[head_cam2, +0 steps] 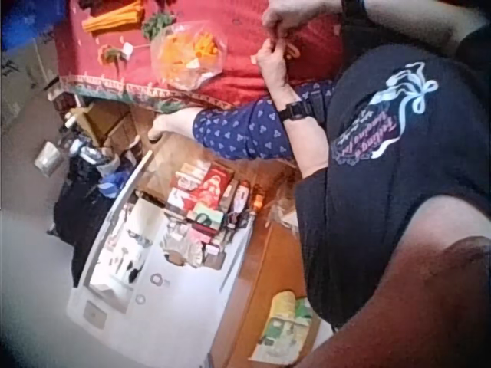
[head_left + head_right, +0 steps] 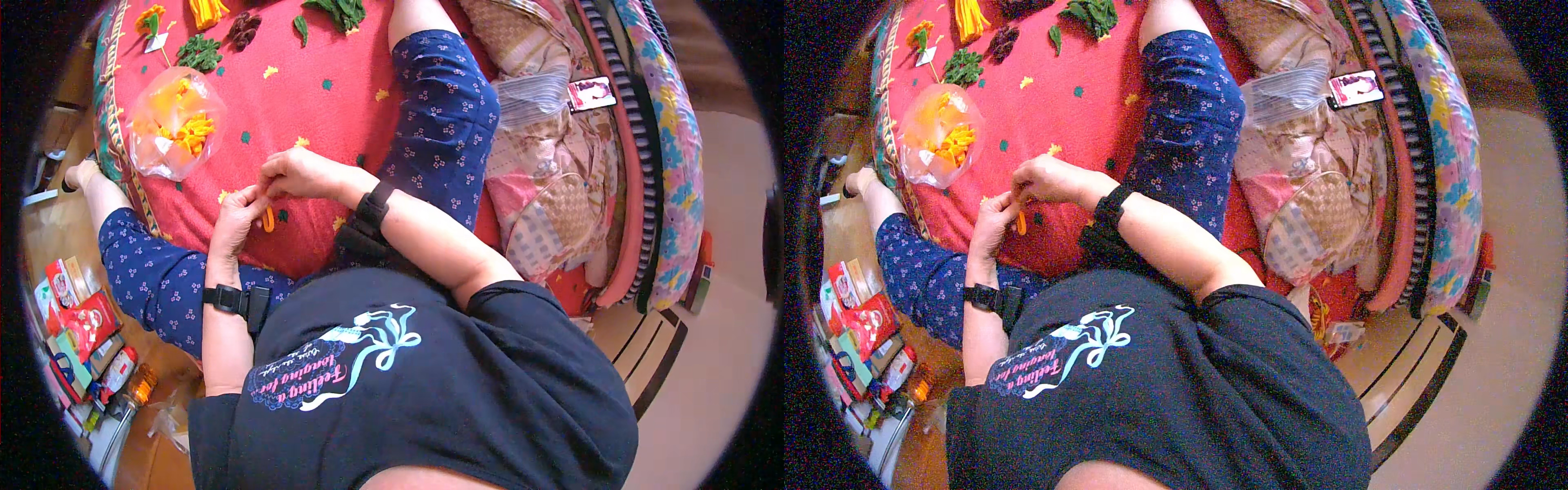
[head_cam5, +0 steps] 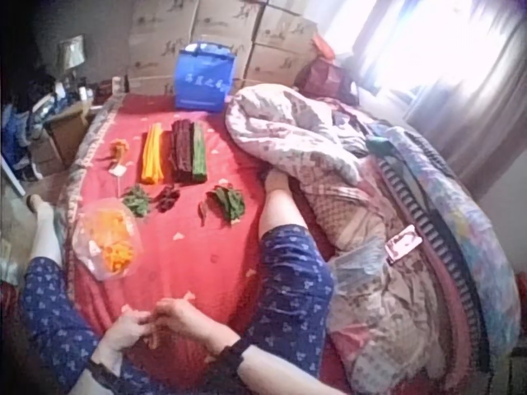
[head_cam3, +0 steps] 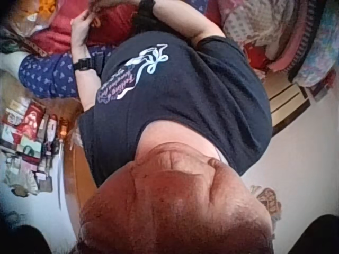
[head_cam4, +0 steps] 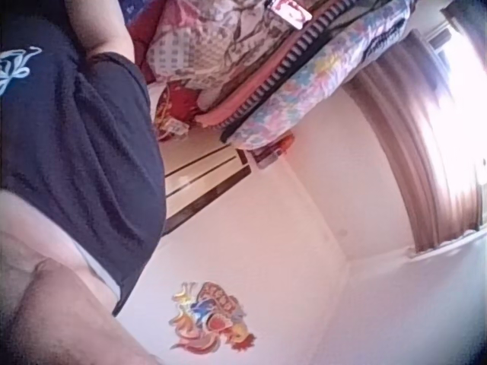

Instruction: The recorder is sorting and organizing various colored plastic ties or straps on a mat.

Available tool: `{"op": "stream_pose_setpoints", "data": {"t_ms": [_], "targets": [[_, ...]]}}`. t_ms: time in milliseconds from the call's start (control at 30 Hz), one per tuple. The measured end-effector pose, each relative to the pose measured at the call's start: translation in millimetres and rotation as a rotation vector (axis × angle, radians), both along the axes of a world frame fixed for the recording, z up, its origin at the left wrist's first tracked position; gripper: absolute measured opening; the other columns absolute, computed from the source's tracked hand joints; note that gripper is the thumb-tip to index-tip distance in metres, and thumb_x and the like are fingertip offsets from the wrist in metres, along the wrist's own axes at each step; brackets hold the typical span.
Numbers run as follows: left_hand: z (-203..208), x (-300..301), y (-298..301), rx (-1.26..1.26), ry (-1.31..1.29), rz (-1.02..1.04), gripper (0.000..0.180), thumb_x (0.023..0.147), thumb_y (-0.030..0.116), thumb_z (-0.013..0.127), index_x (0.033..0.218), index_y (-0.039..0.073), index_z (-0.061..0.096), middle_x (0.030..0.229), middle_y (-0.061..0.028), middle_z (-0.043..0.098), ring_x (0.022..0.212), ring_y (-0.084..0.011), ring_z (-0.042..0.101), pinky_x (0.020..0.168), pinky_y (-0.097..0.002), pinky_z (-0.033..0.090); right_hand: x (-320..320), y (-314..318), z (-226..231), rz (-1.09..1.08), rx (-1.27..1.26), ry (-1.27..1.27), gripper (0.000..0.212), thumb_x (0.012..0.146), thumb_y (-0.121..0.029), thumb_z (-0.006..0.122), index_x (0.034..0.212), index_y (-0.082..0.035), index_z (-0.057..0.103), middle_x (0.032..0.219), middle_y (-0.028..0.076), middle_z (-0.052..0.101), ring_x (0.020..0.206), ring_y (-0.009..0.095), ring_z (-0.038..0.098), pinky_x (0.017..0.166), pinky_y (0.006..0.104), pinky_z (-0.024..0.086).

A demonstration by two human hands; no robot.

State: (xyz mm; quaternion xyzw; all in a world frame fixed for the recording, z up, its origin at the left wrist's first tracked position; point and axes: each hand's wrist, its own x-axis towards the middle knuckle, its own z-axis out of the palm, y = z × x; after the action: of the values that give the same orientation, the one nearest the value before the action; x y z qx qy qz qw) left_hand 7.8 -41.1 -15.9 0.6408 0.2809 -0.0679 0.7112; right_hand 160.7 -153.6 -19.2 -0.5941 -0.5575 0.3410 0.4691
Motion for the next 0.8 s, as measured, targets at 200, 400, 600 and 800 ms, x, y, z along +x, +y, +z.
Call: {"op": "stream_pose_setpoints", "data": {"t_ms": [200,400,600,800], "targets": [[-9.4,4.5,-5.2,-0.107,-0.111,0.151,0.020,0.089,0.024,0.051,0.088,0.006,0.060,0.068,0.0057,0.054,0.056,-0.0016,0.044,0.051,-0.0169,0.034,-10.3,4.4,-3.7,-0.164,0.145,-0.296,0.007,0.067,-0.005,0.060,0.070,-0.002,0.054,0.070,0.013,0.055,0.069,0.030,0.057,0.062,0.0374,0.047],[5.9,6.4,-6.1,-0.195,-0.112,0.258,0.020,0.090,0.027,0.051,0.084,0.009,0.058,0.063,0.0053,0.052,0.051,-0.0028,0.043,0.046,-0.0170,0.034,-13.2,1.9,8.5,-0.255,0.183,-0.446,0.006,0.066,-0.003,0.058,0.069,-0.003,0.054,0.071,0.012,0.053,0.075,0.030,0.055,0.063,0.0379,0.047],[2.0,3.7,2.3,0.063,-0.062,0.206,0.018,0.088,0.026,0.055,0.081,0.010,0.059,0.060,0.0082,0.046,0.049,-0.0007,0.039,0.044,-0.0161,0.029,-15.2,1.4,0.5,-0.273,0.163,-0.380,0.009,0.067,-0.006,0.057,0.074,-0.002,0.052,0.074,0.015,0.054,0.075,0.032,0.056,0.064,0.0395,0.047],[-4.9,0.0,6.2,0.234,0.002,0.093,0.016,0.088,0.021,0.054,0.079,0.010,0.061,0.057,0.0098,0.043,0.048,0.0004,0.036,0.043,-0.0160,0.027,-23.3,-1.0,0.1,-0.180,-0.014,-0.414,0.007,0.069,-0.007,0.057,0.072,-0.002,0.054,0.069,0.015,0.056,0.070,0.033,0.058,0.062,0.0399,0.047]]}}
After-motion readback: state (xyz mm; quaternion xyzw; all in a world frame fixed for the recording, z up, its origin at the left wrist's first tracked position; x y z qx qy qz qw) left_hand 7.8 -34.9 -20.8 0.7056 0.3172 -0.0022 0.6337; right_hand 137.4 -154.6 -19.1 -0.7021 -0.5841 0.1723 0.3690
